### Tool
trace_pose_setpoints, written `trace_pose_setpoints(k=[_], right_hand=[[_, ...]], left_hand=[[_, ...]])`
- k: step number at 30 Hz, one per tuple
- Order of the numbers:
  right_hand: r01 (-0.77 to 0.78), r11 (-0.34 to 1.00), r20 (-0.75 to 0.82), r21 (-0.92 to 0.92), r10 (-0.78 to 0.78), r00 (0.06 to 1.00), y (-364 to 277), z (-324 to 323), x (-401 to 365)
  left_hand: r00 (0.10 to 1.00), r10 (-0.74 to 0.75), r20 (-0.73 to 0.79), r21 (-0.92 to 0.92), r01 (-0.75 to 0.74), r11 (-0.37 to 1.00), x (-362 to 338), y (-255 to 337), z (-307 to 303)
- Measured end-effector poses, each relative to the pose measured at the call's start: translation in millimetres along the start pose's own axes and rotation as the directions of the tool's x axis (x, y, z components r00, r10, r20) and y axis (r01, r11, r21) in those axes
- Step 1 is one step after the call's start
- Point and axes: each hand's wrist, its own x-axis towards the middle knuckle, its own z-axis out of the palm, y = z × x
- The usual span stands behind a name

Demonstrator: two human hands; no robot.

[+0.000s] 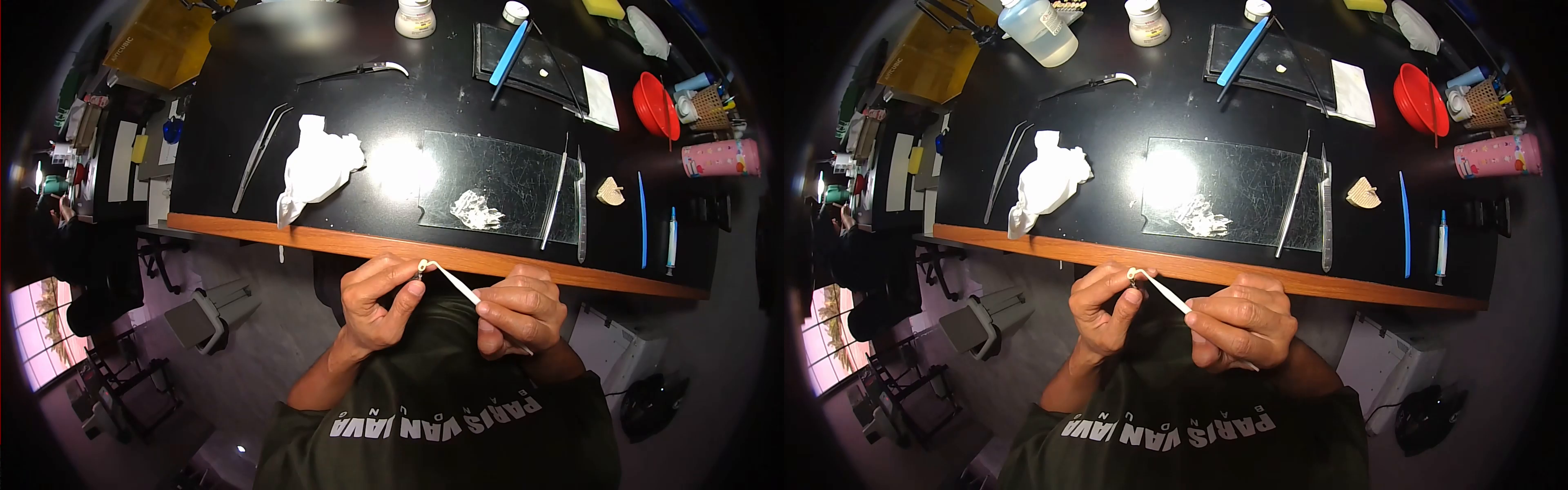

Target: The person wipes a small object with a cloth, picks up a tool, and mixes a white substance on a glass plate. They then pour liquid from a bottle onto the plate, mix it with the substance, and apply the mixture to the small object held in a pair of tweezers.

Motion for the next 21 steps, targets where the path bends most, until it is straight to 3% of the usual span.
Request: trace_pose_setpoints(k=[21], right_hand=[[-0.002,1.0,0.014,-0.029,0.002,1.0,-0.2,2.6,2.7]], left_hand=[[1.0,-0.009,0.011,-0.048,0.01,0.999,0.2,-0.7,-2.3]])
